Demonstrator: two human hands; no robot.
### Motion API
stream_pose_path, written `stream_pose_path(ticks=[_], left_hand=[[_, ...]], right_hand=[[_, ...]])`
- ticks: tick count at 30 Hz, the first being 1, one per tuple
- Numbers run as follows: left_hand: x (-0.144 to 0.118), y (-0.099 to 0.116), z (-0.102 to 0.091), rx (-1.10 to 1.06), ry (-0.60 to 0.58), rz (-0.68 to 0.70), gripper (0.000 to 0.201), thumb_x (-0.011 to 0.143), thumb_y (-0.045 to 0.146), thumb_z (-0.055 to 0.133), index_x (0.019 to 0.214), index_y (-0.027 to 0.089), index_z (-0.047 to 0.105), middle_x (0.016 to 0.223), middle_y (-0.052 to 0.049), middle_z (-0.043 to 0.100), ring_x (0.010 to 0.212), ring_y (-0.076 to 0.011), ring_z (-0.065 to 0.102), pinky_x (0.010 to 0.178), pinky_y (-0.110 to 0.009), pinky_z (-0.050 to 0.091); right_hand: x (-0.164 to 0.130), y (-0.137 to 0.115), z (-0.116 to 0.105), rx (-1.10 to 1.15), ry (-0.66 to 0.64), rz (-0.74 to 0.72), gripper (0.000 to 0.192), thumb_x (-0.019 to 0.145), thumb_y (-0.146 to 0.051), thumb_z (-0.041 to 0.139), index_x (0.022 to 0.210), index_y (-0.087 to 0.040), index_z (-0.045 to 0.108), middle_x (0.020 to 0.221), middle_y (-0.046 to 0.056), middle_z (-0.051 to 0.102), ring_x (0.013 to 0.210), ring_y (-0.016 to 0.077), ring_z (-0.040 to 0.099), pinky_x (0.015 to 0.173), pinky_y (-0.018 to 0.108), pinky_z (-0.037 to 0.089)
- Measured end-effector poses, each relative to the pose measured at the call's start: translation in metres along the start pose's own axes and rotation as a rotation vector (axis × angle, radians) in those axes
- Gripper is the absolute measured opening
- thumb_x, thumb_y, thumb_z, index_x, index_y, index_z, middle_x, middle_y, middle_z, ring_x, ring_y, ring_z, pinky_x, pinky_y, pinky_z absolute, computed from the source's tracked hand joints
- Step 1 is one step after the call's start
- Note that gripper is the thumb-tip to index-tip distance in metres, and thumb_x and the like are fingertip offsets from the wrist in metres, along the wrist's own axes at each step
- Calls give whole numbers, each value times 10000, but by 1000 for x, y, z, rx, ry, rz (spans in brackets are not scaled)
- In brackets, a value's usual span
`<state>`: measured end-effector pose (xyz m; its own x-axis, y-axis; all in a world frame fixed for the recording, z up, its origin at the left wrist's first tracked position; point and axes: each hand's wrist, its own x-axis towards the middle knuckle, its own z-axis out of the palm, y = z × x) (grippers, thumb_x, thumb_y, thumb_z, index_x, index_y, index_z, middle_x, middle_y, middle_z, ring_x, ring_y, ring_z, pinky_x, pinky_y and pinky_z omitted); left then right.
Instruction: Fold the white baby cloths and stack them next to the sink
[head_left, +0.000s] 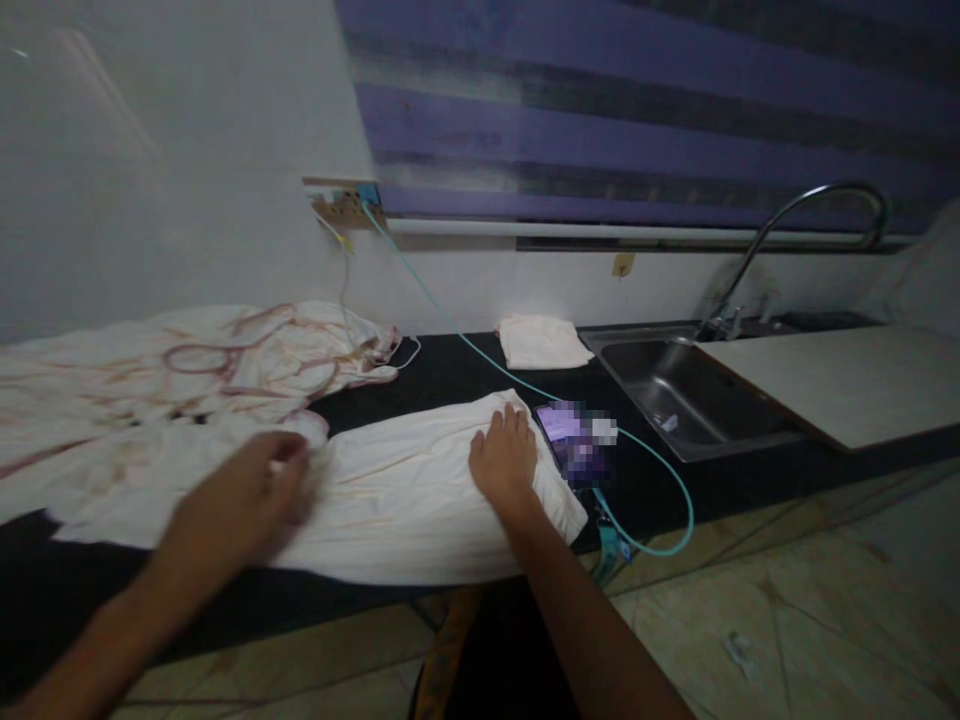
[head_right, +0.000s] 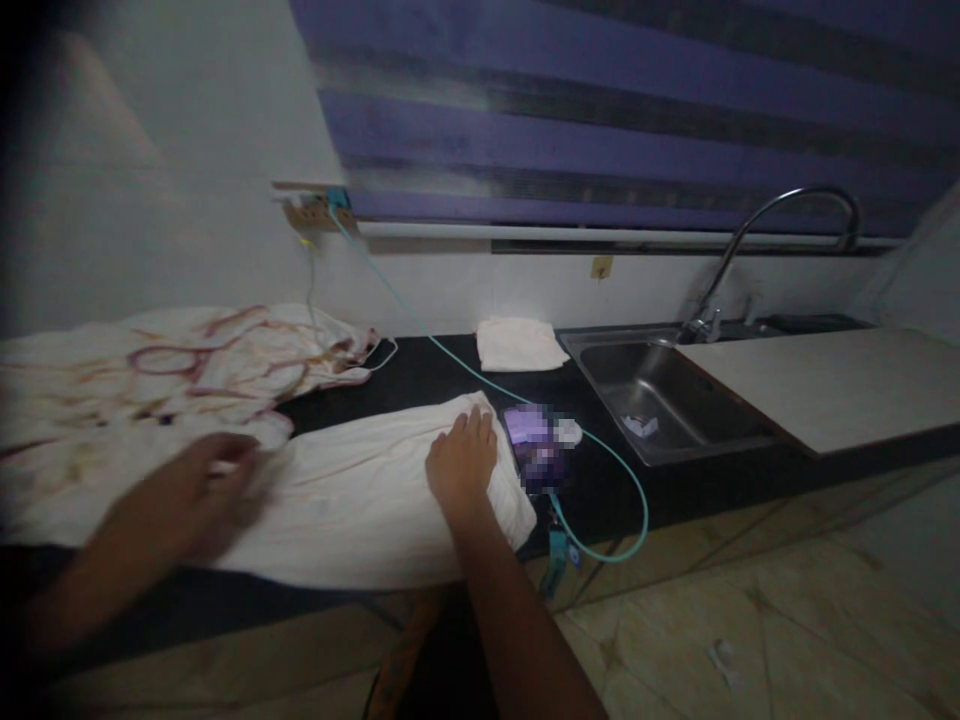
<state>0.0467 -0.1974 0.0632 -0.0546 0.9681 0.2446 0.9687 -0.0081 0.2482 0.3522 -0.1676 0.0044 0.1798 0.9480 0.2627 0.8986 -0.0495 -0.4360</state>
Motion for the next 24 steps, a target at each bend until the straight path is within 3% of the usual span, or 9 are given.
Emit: stream_pose_path(ticks=[2, 4, 7, 9, 12, 16, 18, 21, 24], left_hand=[[-29, 45, 32, -86, -96, 230, 484, 1019, 514, 339, 1198, 179, 639, 1195, -102, 716, 1098, -249, 671, 973, -382, 531], [-53, 79, 62, -51, -36, 365, 522, 1025, 487, 345, 1289, 157, 652, 1302, -145, 694, 1229, -280, 638, 1080, -427, 501], [-67, 93, 87, 120, 36, 370, 559, 1023, 501, 401, 1464, 222, 602, 1585, -169, 493, 1464, -376, 468, 1176, -590, 400], [-64, 80, 90, 168, -17, 429, 576, 1016, 549, 436, 1536, 324, 533, 1668, -131, 373, 1534, -394, 365, 1191, -633, 363], [-50, 49, 80, 143, -173, 596, 619, 1008, 610, 444, 1593, 412, 414, 1714, -67, 273, 1571, -362, 298, 1224, -593, 344], [-28, 28, 56, 112, -266, 607, 668, 963, 636, 524, 1568, 354, 479, 1698, -94, 315, 1560, -391, 310, 1239, -627, 301], [-24, 38, 48, 63, -175, 537, 593, 986, 552, 499, 1484, 246, 594, 1621, -149, 449, 1510, -383, 400, 1223, -620, 342], [-33, 74, 51, -64, 0, 441, 542, 1040, 432, 357, 1395, 132, 636, 1457, -176, 606, 1382, -286, 549, 1192, -487, 444], [-57, 119, 70, 14, -43, 431, 565, 1034, 449, 385, 1429, 117, 616, 1485, -195, 583, 1400, -344, 537, 1188, -530, 446]], right_hand=[[-1, 0, -1, 13, 2, 4, 539, 1026, -302, 442, 1488, -42, 537, 1643, 207, 413, 1546, 369, 311, 1221, 494, 308], [-2, 1, -4, 32, -11, 3, 533, 1026, -300, 446, 1484, -45, 544, 1642, 202, 416, 1552, 369, 302, 1231, 496, 298], [-3, 3, -11, 94, -37, 8, 535, 1024, -319, 467, 1486, -62, 548, 1648, 198, 406, 1554, 356, 309, 1238, 486, 301], [-4, 2, -15, 162, -39, 15, 539, 1025, -321, 468, 1495, -65, 538, 1651, 201, 398, 1555, 335, 318, 1237, 464, 315], [-3, -4, -15, 300, -32, -9, 543, 1027, -307, 455, 1497, -46, 526, 1623, 209, 435, 1543, 284, 356, 1236, 397, 328], [8, -22, -6, 455, 9, -16, 519, 1014, -266, 442, 1467, -37, 549, 1500, 194, 584, 1437, 227, 510, 1204, 326, 365], [18, -32, 0, 469, 52, 61, 506, 999, -241, 447, 1449, -43, 569, 1442, 198, 632, 1377, 239, 571, 1165, 337, 409], [34, -42, 6, 440, 98, 167, 505, 985, -203, 444, 1437, -22, 575, 1402, 233, 649, 1336, 269, 606, 1108, 353, 457], [47, -44, 10, 410, 115, 193, 488, 989, -174, 416, 1413, -11, 593, 1371, 241, 666, 1303, 269, 628, 1067, 334, 473]])
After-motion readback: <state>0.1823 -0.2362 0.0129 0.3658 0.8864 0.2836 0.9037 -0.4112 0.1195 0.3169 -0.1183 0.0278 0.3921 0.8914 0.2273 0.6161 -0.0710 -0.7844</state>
